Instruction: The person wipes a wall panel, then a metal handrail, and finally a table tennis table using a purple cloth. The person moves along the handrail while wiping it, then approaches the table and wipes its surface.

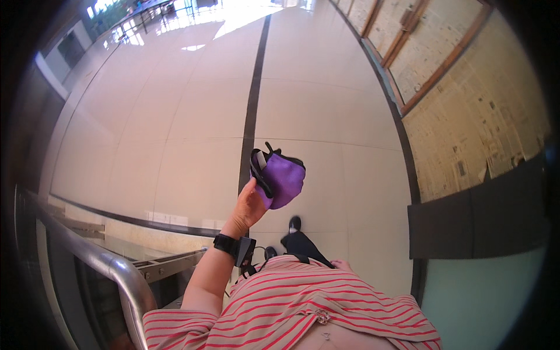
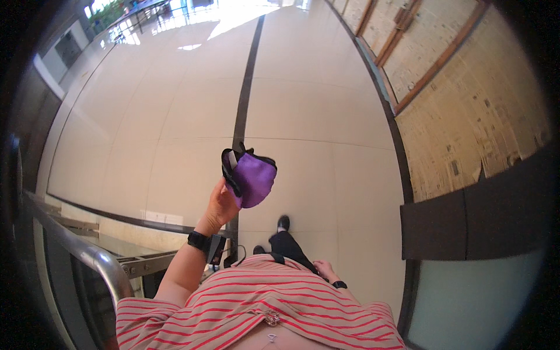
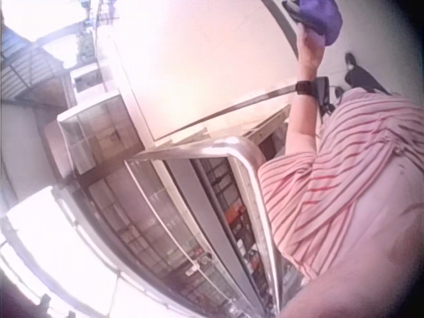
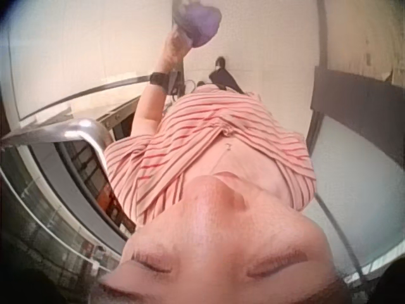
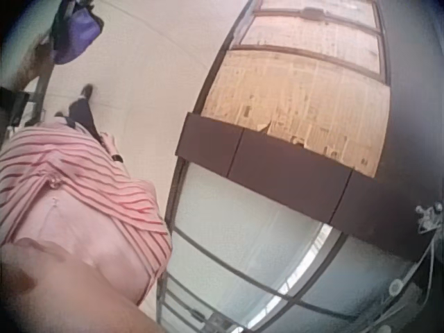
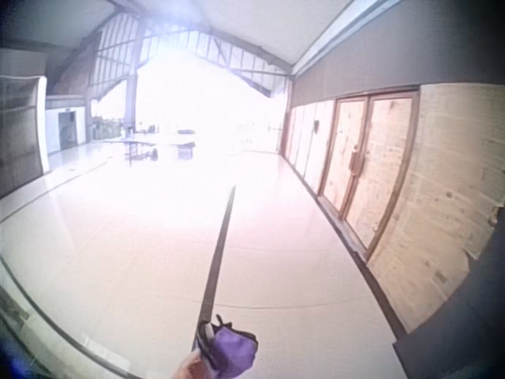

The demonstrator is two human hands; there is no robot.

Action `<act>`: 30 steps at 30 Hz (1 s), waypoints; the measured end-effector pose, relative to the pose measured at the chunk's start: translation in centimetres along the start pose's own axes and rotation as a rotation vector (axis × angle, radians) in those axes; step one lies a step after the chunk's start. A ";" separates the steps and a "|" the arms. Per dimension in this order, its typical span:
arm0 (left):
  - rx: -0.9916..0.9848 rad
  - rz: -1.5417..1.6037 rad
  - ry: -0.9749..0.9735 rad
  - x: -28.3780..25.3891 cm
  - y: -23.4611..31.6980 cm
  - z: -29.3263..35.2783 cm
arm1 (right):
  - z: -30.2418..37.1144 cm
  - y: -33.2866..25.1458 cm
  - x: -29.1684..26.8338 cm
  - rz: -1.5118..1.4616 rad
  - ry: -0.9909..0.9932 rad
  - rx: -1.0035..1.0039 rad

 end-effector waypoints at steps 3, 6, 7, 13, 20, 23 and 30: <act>-0.066 0.105 0.131 -1.5 1.0 -1.9 | -5.5 0.9 -2.8 0.282 -0.091 0.066; -0.064 0.184 0.161 -2.7 3.9 -4.1 | -12.2 -1.0 -2.7 0.248 -0.191 0.149; -0.019 0.136 0.185 -2.7 5.1 -4.9 | -13.8 -3.6 -5.1 0.259 -0.223 0.177; 0.063 0.068 0.382 -1.3 11.5 -11.7 | -25.4 -21.4 -5.0 0.065 -0.134 0.102; 0.074 0.017 0.470 -3.1 15.9 -17.7 | -36.8 -36.0 -5.5 0.154 -0.142 -0.036; 0.090 -0.083 0.637 -7.8 17.2 -18.7 | -39.6 -38.5 -4.4 0.151 -0.183 -0.027; -0.254 -0.053 1.262 -30.9 13.8 -9.3 | -43.1 -34.9 -3.2 0.144 -0.229 0.138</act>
Point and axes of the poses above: each hand's wrist, its own z-axis away from the middle knuckle, its own x-axis out of the palm, y = z × x, the point moved 4 cm from there along -z, towards the middle knuckle, and after that the axes turned 13 degrees about -x, right-handed, at the moved point
